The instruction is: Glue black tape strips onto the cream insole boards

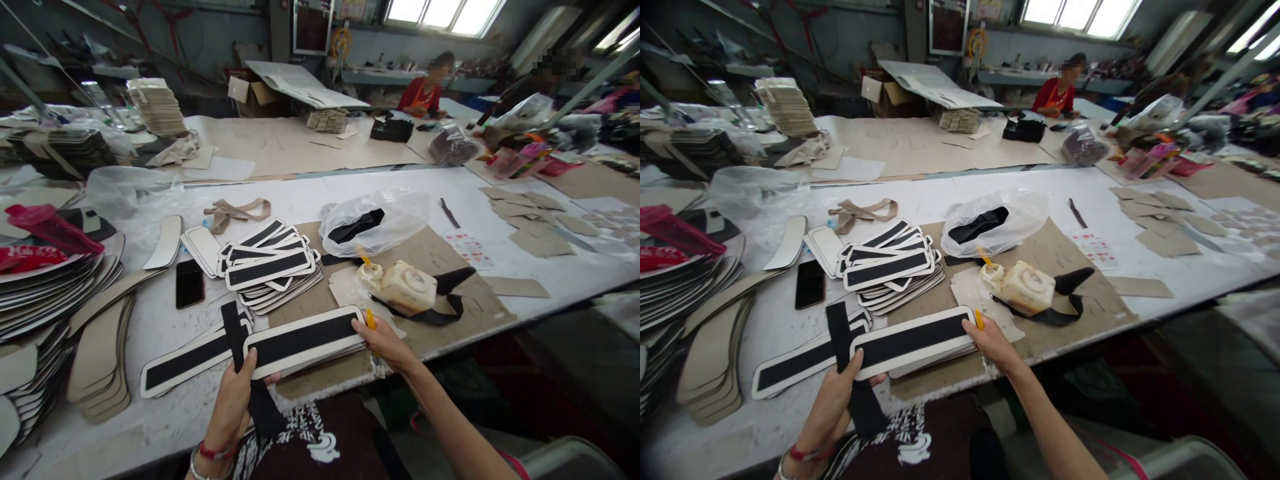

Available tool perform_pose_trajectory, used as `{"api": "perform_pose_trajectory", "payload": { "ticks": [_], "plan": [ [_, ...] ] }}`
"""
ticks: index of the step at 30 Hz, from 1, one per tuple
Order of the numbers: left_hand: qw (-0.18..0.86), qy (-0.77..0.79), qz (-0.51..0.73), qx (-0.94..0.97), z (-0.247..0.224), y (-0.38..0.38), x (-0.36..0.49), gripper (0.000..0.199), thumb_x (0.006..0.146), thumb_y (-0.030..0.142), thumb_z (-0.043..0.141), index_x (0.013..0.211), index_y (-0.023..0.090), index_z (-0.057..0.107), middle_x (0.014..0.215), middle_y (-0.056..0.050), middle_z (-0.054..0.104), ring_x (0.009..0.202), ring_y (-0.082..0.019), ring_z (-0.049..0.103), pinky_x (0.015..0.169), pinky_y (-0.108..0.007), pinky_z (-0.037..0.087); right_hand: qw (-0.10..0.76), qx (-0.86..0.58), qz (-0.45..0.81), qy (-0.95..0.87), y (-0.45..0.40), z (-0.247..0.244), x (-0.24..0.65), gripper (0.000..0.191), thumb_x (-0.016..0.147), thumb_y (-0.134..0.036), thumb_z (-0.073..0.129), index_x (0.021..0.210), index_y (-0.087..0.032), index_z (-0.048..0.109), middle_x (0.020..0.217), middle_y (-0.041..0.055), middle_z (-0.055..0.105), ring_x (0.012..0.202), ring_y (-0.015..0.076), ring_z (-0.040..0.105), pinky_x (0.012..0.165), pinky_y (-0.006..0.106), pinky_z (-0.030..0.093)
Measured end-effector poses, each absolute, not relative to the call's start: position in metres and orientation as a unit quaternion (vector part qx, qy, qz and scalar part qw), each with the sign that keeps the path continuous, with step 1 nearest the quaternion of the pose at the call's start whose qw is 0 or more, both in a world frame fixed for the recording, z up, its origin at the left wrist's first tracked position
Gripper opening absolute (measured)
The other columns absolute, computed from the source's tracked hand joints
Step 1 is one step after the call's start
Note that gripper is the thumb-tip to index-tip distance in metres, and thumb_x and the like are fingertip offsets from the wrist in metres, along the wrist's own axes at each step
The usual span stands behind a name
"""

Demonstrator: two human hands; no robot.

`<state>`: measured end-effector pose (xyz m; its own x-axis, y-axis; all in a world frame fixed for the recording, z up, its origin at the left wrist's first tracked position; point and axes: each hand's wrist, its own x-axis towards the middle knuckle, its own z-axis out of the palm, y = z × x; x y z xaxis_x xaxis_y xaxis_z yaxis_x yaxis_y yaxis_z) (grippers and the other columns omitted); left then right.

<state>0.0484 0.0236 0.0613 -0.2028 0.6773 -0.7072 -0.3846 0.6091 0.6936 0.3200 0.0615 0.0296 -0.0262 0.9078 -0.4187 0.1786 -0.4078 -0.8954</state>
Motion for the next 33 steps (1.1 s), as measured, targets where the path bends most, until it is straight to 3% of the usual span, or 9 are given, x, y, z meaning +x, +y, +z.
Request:
{"api": "perform_pose_trajectory", "payload": {
  "ticks": [10, 14, 18, 22, 28, 33],
  "plan": [
    [0.640, 0.620, 0.440, 0.110, 0.065, 0.022, 0.051, 0.036, 0.075, 0.038, 0.062, 0.099, 0.012, 0.056, 0.081, -0.010, 0.065, 0.053, -0.016, 0.061, 0.039, -0.022, 0.047, 0.319, -0.592, 0.637, -0.376, 0.071, 0.032, 0.323, 0.032, 0.073, -0.048, 0.058, 0.071, -0.018, 0.046, 0.058, -0.0056, 0.036, 0.047, 0.0053, 0.030, 0.041, 0.019, 0.025],
    [0.654, 0.591, 0.463, 0.089, 0.069, 0.024, 0.050, 0.035, 0.074, 0.034, 0.064, 0.101, 0.013, 0.057, 0.092, -0.010, 0.066, 0.058, -0.015, 0.061, 0.049, -0.025, 0.054, 0.339, -0.546, 0.696, -0.321, 0.077, 0.034, 0.321, 0.032, 0.069, -0.046, 0.064, 0.076, -0.018, 0.048, 0.061, -0.0061, 0.035, 0.046, 0.0036, 0.026, 0.038, 0.017, 0.022],
    [0.666, 0.576, 0.468, 0.065, 0.068, 0.029, 0.045, 0.038, 0.072, 0.030, 0.067, 0.104, 0.012, 0.058, 0.101, -0.013, 0.064, 0.079, -0.022, 0.064, 0.063, -0.033, 0.058, 0.316, -0.555, 0.695, -0.330, 0.086, 0.032, 0.318, 0.037, 0.070, -0.051, 0.062, 0.076, -0.018, 0.047, 0.057, -0.0073, 0.032, 0.045, 0.0027, 0.026, 0.038, 0.015, 0.020],
    [0.689, 0.558, 0.459, 0.058, 0.062, 0.036, 0.032, 0.037, 0.070, 0.028, 0.070, 0.102, 0.013, 0.058, 0.104, -0.012, 0.064, 0.090, -0.024, 0.062, 0.069, -0.037, 0.058, 0.299, -0.563, 0.682, -0.359, 0.104, 0.027, 0.312, 0.038, 0.071, -0.053, 0.060, 0.076, -0.017, 0.046, 0.056, -0.0073, 0.033, 0.045, 0.0029, 0.026, 0.038, 0.015, 0.020],
    [0.646, 0.590, 0.484, 0.026, 0.063, 0.061, 0.007, 0.026, 0.060, 0.017, 0.077, 0.079, 0.011, 0.061, 0.086, -0.008, 0.068, 0.072, -0.020, 0.065, 0.062, -0.033, 0.059, 0.332, -0.569, 0.670, -0.341, 0.148, 0.028, 0.284, 0.042, 0.065, -0.050, 0.065, 0.068, -0.019, 0.038, 0.051, -0.0095, 0.031, 0.041, 0.0025, 0.025, 0.037, 0.015, 0.017],
    [0.619, 0.575, 0.533, 0.044, 0.069, 0.110, -0.010, 0.031, 0.063, 0.020, 0.075, 0.088, 0.008, 0.063, 0.093, -0.012, 0.067, 0.073, -0.020, 0.065, 0.063, -0.032, 0.059, 0.390, -0.576, 0.625, -0.355, 0.192, 0.026, 0.251, 0.045, 0.066, -0.059, 0.058, 0.066, -0.021, 0.035, 0.047, -0.0090, 0.033, 0.039, 0.0052, 0.029, 0.038, 0.018, 0.020]
  ]
}}
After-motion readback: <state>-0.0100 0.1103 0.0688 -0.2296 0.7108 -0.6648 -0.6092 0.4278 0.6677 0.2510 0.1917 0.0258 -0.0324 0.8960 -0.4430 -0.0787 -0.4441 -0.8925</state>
